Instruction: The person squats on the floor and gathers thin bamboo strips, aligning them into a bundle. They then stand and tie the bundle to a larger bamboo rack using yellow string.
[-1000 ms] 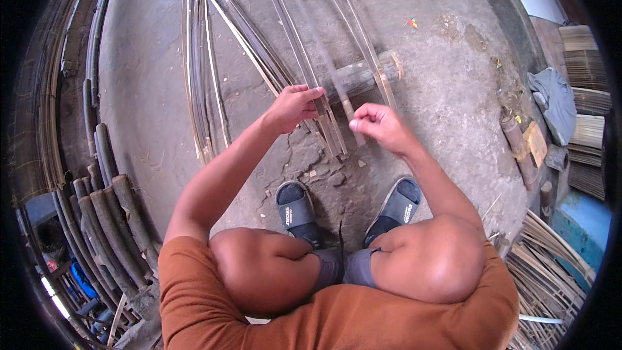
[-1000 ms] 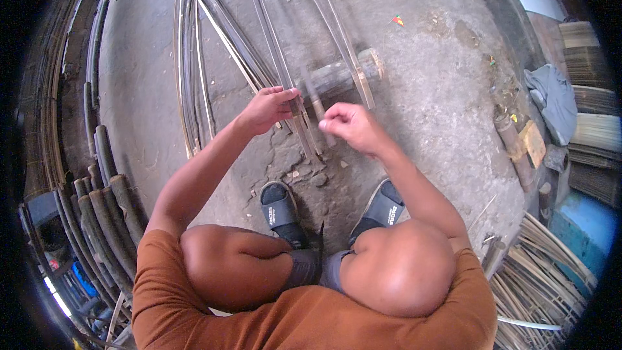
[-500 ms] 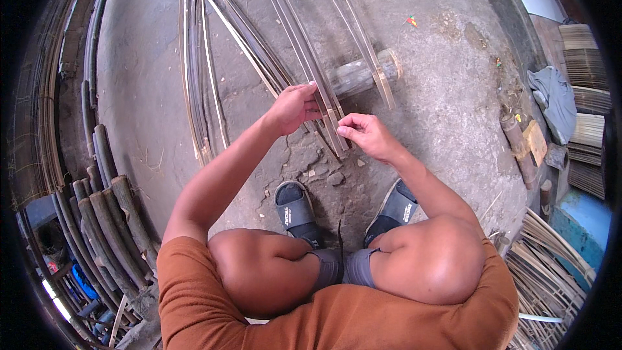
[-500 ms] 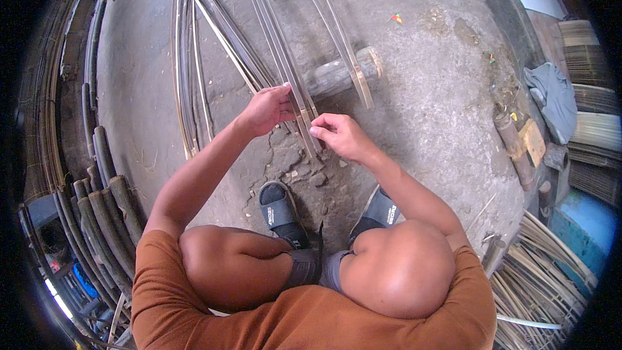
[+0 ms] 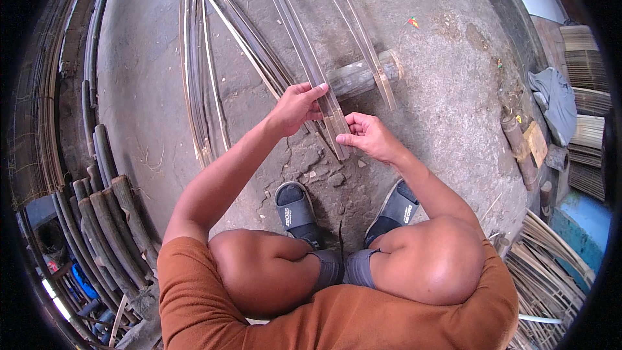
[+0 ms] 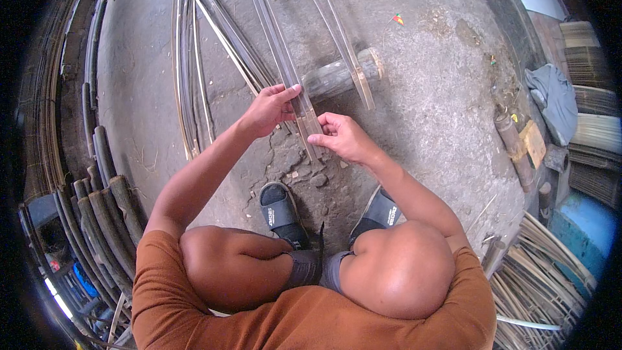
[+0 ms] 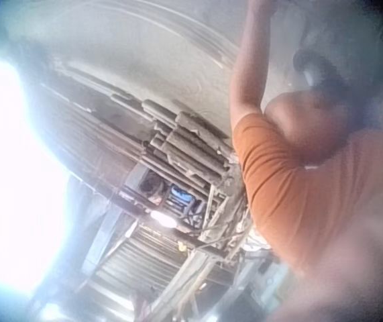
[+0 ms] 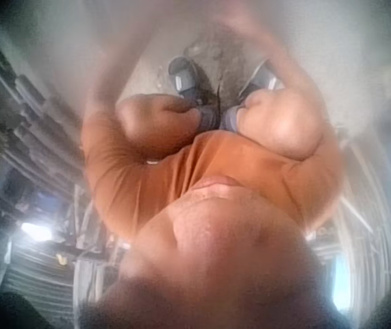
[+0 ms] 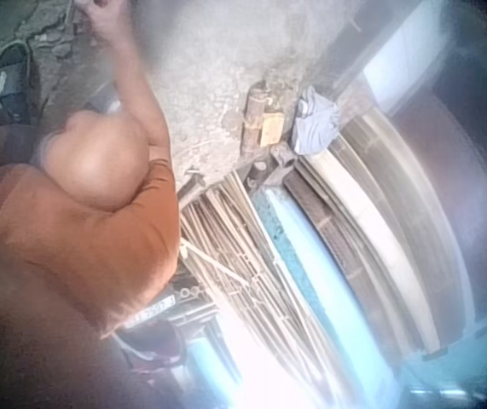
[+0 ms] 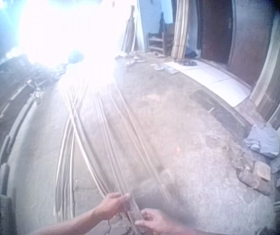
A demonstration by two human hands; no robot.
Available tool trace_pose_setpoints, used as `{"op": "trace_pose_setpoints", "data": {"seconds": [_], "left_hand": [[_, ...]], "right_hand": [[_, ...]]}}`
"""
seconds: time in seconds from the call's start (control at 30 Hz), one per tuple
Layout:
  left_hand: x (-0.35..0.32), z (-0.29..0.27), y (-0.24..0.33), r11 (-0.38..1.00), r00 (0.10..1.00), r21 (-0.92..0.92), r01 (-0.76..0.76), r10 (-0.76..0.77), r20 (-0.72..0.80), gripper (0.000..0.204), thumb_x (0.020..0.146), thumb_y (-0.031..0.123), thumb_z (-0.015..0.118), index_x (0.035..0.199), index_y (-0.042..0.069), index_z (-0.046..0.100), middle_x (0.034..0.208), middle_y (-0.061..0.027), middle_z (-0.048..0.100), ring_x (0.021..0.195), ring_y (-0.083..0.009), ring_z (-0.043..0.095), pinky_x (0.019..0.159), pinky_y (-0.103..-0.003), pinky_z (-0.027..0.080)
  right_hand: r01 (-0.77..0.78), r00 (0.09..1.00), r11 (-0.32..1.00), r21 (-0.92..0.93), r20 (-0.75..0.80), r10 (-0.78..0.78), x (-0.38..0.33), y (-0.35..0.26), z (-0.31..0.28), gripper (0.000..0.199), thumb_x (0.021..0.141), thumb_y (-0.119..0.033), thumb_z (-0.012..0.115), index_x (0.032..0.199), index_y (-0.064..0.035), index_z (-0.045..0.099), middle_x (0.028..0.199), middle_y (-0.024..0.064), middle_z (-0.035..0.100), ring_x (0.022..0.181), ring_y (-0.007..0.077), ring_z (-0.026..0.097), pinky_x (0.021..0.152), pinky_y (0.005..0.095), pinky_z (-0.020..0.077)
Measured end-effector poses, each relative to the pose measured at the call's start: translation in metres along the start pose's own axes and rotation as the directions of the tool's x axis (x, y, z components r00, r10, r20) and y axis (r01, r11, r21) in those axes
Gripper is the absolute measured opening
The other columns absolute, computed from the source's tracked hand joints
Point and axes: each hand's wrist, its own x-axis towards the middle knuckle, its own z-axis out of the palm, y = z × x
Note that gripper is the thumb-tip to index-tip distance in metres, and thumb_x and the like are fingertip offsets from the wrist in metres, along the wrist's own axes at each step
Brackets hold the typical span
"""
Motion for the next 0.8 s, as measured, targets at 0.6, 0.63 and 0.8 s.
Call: {"op": "trace_pose_setpoints", "data": {"seconds": [0.6, 0.63, 0.8], "left_hand": [[0.004, -0.010, -0.008, 0.994, 0.999, -0.104, 0.025, -0.020, 0.049, 0.020, 0.097, 0.025, 0.061, 0.104, 0.006, 0.063, 0.092, -0.0030, 0.068, 0.079, -0.0125, 0.065, 0.071, -0.030, 0.053], [0.005, -0.009, -0.008, 0.995, 0.998, -0.100, 0.028, -0.023, 0.053, 0.020, 0.097, 0.025, 0.060, 0.105, 0.006, 0.062, 0.094, -0.0035, 0.067, 0.082, -0.0131, 0.065, 0.073, -0.031, 0.054], [0.005, -0.007, -0.011, 0.993, 1.000, -0.117, 0.006, -0.003, 0.027, 0.024, 0.096, 0.025, 0.062, 0.110, 0.005, 0.060, 0.097, -0.0047, 0.066, 0.088, -0.0149, 0.066, 0.078, -0.033, 0.055]], "right_hand": [[-0.193, 0.677, 0.462, -0.866, -0.458, -0.576, 0.005, -0.011, -0.085, 0.033, 0.090, -0.030, 0.068, 0.102, 0.0008, 0.065, 0.087, 0.0123, 0.069, 0.083, 0.0234, 0.064, 0.077, 0.0348, 0.0510], [-0.118, 0.773, 0.656, -0.745, -0.484, -0.411, 0.005, -0.006, -0.087, 0.030, 0.091, -0.028, 0.068, 0.101, 0.0001, 0.065, 0.086, 0.0102, 0.068, 0.080, 0.0208, 0.063, 0.075, 0.0334, 0.0512], [-0.025, 0.997, 0.999, -0.045, -0.070, 0.022, -0.019, -0.021, -0.036, 0.012, 0.092, -0.016, 0.067, 0.091, -0.0044, 0.063, 0.080, 0.0008, 0.064, 0.073, 0.0083, 0.060, 0.063, 0.0268, 0.0518]]}}
